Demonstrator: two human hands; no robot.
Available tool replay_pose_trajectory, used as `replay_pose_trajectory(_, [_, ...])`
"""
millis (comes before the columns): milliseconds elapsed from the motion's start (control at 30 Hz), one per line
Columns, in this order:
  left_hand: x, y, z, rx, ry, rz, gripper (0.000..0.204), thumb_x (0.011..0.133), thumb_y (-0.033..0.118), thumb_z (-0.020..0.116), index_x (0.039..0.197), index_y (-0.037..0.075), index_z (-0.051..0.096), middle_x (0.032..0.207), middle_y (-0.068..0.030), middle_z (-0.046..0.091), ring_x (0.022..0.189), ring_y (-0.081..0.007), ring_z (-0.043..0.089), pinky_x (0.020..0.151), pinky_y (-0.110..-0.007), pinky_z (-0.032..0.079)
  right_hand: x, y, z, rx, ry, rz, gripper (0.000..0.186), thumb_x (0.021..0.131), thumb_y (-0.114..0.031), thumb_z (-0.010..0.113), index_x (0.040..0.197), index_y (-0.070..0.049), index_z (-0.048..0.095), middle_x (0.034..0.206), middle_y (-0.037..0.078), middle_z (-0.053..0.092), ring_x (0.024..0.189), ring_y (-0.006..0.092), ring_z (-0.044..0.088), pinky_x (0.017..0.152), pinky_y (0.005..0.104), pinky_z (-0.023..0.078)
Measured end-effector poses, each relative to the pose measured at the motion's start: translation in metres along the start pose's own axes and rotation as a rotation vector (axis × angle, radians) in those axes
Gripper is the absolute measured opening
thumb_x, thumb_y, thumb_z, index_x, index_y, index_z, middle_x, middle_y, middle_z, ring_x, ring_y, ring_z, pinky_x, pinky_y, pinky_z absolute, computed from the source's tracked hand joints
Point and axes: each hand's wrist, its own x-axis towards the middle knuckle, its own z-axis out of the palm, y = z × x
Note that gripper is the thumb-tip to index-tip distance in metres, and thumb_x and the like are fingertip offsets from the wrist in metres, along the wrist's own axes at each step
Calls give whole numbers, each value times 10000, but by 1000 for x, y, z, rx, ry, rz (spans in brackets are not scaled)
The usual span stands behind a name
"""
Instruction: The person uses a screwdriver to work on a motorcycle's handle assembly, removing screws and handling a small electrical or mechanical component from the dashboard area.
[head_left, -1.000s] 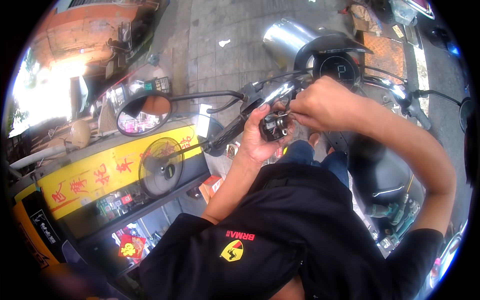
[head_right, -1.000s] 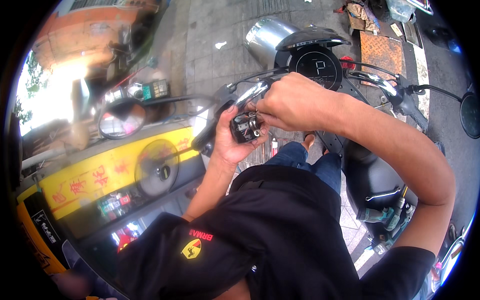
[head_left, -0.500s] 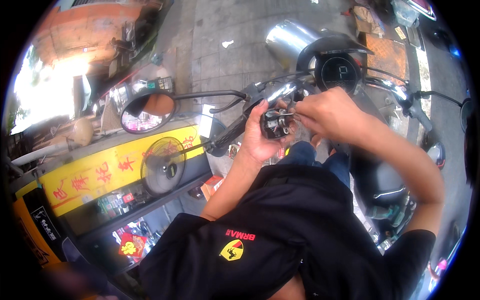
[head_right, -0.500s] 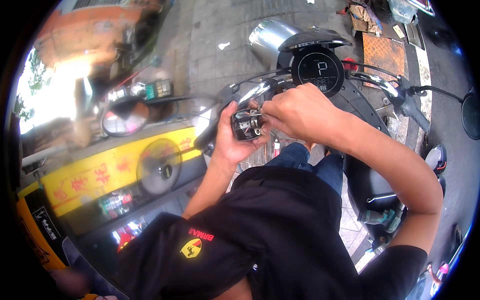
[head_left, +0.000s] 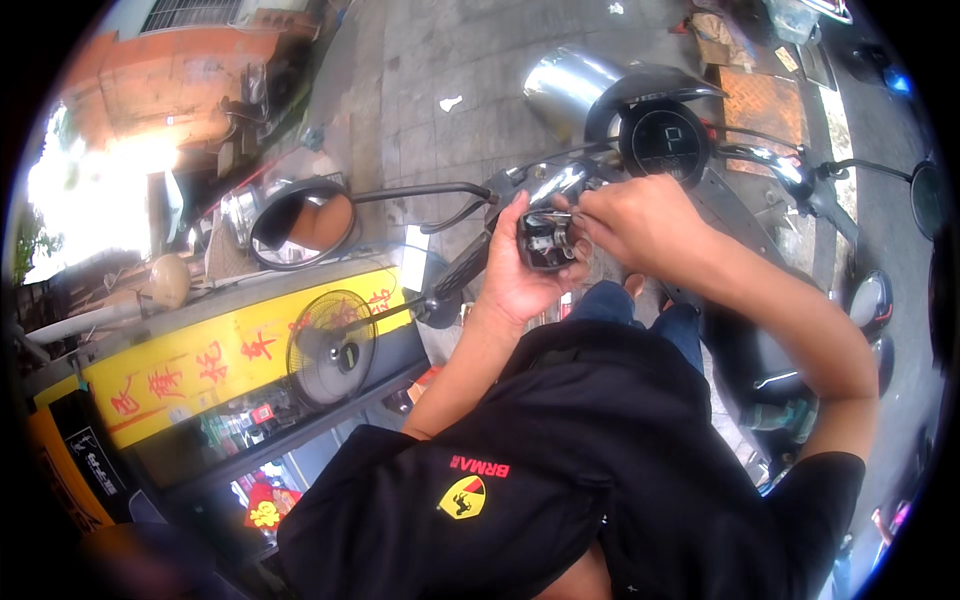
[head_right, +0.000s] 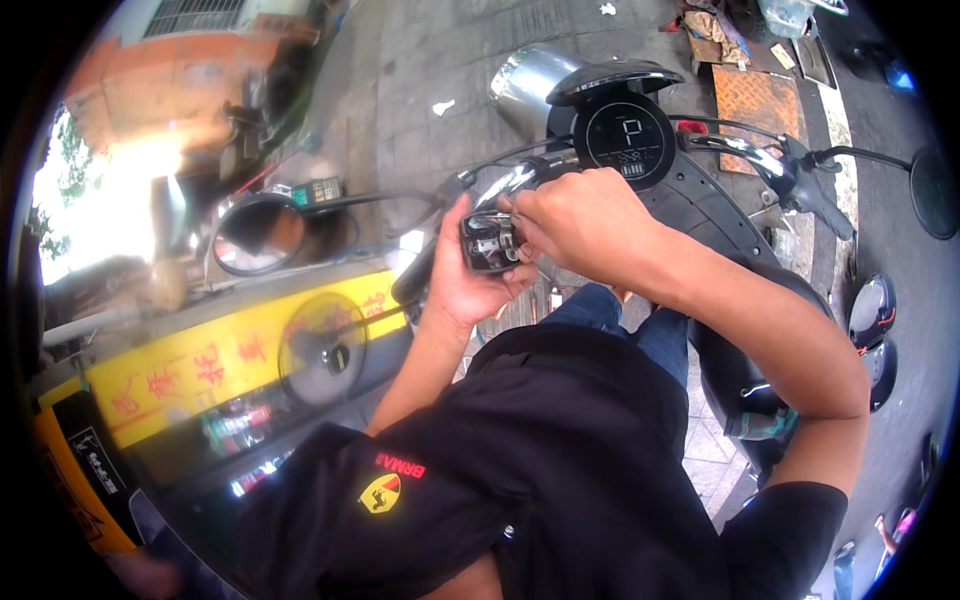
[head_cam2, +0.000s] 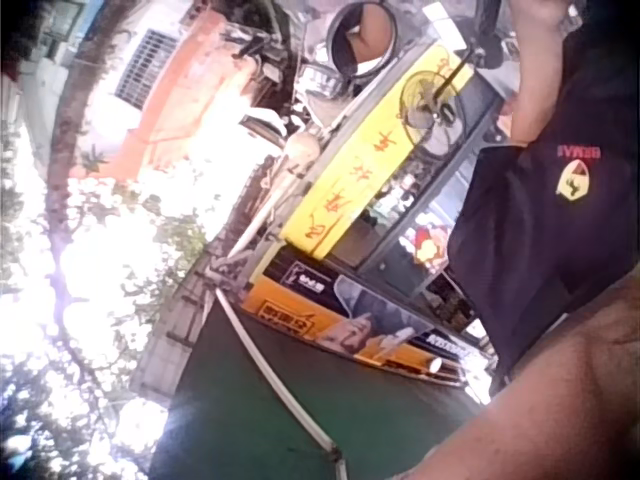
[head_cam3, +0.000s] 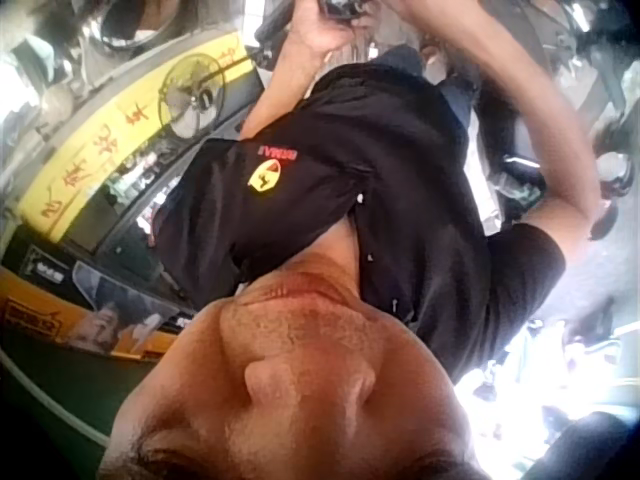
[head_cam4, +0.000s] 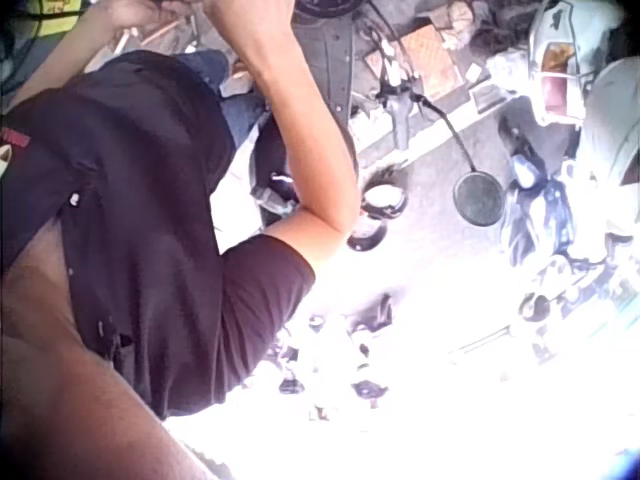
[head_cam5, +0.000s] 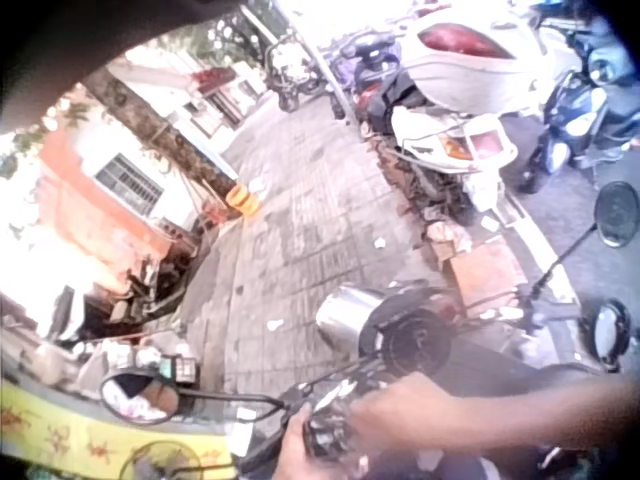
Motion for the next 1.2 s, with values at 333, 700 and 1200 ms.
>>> replay_pose_trajectory(333, [1,1,2,8,-25,-1,404,923,523,562,1038,147,658,899,-59,701,800,-209,628,564,-315,383,-10,-15,14,-31,80,129,258,854,-317,673,955,-80,698,719,109,682,677,307,687,584,429,526])
replay_pose_trajectory(700, [2,0,-2,48,-80,7,424,942,527,531,1055,134,640,945,-72,692,829,-215,632,595,-323,407,-17,-26,21,29,126,269,224,881,-268,641,821,-54,660,725,140,679,689,352,672,617,464,511])
replay_pose_trajectory(1200, [5,-2,-12,68,-72,71,451,907,541,590,1092,133,632,963,-50,689,787,-253,652,566,-338,426,-20,-26,-2,225,57,233,190,819,-196,649,953,-79,713,736,151,684,700,354,673,644,450,528])
